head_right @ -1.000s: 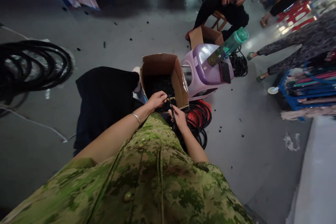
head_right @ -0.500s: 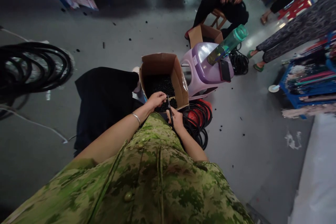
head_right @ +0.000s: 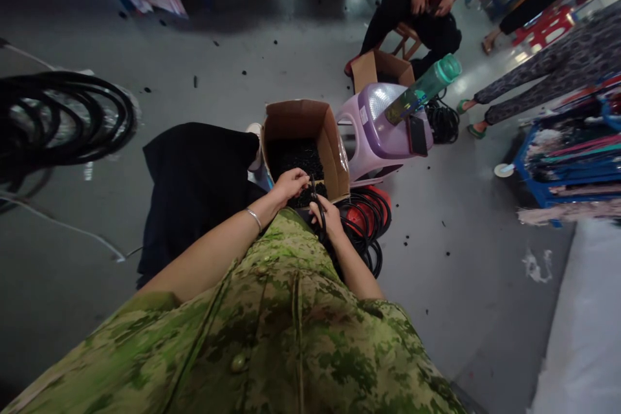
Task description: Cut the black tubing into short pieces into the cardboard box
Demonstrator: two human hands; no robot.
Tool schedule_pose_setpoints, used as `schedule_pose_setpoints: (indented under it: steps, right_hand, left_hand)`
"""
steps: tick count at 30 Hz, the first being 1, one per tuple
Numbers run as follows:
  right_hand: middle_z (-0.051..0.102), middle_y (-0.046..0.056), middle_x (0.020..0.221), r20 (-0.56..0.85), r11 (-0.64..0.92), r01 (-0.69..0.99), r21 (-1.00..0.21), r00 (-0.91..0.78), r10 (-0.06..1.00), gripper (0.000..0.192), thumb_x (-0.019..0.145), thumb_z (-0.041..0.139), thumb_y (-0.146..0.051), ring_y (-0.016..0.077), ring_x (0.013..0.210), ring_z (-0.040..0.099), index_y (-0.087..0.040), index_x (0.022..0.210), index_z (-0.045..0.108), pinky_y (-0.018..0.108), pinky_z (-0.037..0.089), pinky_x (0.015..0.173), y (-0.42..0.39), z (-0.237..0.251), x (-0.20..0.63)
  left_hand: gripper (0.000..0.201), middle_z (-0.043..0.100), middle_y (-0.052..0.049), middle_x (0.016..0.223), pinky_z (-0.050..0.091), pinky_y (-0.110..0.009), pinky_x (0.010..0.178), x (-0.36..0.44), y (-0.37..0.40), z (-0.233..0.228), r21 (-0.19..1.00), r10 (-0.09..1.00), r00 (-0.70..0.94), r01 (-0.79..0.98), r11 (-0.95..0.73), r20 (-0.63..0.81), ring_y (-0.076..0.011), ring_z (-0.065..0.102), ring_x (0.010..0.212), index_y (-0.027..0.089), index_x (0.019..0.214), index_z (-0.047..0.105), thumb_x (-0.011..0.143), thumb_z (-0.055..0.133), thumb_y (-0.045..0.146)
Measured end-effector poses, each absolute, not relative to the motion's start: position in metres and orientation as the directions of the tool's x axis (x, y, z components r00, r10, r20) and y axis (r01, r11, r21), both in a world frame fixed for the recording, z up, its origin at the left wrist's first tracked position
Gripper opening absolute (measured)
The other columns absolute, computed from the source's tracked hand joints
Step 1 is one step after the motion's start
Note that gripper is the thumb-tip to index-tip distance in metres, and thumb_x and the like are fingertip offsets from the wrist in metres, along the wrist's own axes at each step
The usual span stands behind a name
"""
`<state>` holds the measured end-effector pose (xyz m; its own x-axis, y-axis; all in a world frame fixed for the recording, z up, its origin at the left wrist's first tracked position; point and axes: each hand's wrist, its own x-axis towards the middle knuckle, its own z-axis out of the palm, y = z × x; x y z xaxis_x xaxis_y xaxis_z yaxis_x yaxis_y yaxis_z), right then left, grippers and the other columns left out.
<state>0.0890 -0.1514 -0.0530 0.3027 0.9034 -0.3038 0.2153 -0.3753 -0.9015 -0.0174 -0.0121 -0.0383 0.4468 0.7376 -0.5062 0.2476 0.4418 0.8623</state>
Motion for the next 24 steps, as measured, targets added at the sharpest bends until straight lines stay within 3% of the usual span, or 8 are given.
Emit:
schedule_pose_setpoints:
  steps: [13,20,24]
  right_hand:
    - [0.067,0.002,0.083,-0.392,-0.428,0.126,-0.895,0.235,0.890,0.057,0.085,0.062,-0.056,0.0114,0.060,0.059,-0.018,0.126,0.063,0.025,0.048,0.061,-0.136,-0.045,0.103]
    - [0.068,0.003,0.090,-0.335,-0.377,0.240,-0.895,0.198,0.921,0.051,0.087,0.057,-0.060,0.0135,0.070,0.060,-0.019,0.118,0.065,0.026,0.048,0.068,-0.131,-0.041,0.106]
    - [0.063,0.001,0.077,-0.275,-0.336,0.319,-0.886,0.220,0.936,0.050,0.090,0.051,-0.062,0.0131,0.061,0.058,-0.018,0.111,0.066,0.026,0.047,0.063,-0.131,-0.045,0.101]
  left_hand:
    - [0.018,0.047,0.007,0.049,0.021,-0.018,0.042,-0.020,-0.014,-0.025,0.822,0.669,0.492,0.210,0.529,-0.556,-0.0038,0.032,0.036,0.016,0.068,0.054,0.085,0.061,0.013]
    - [0.019,0.047,0.006,0.052,0.025,-0.019,0.042,-0.022,-0.015,-0.016,0.819,0.636,0.517,0.320,0.476,-0.572,-0.0048,0.035,0.037,0.016,0.071,0.057,0.088,0.055,0.010]
    - [0.017,0.048,0.006,0.053,0.028,-0.019,0.044,-0.022,-0.014,-0.019,0.822,0.636,0.521,0.360,0.441,-0.569,-0.0057,0.037,0.040,0.015,0.071,0.059,0.087,0.056,0.010]
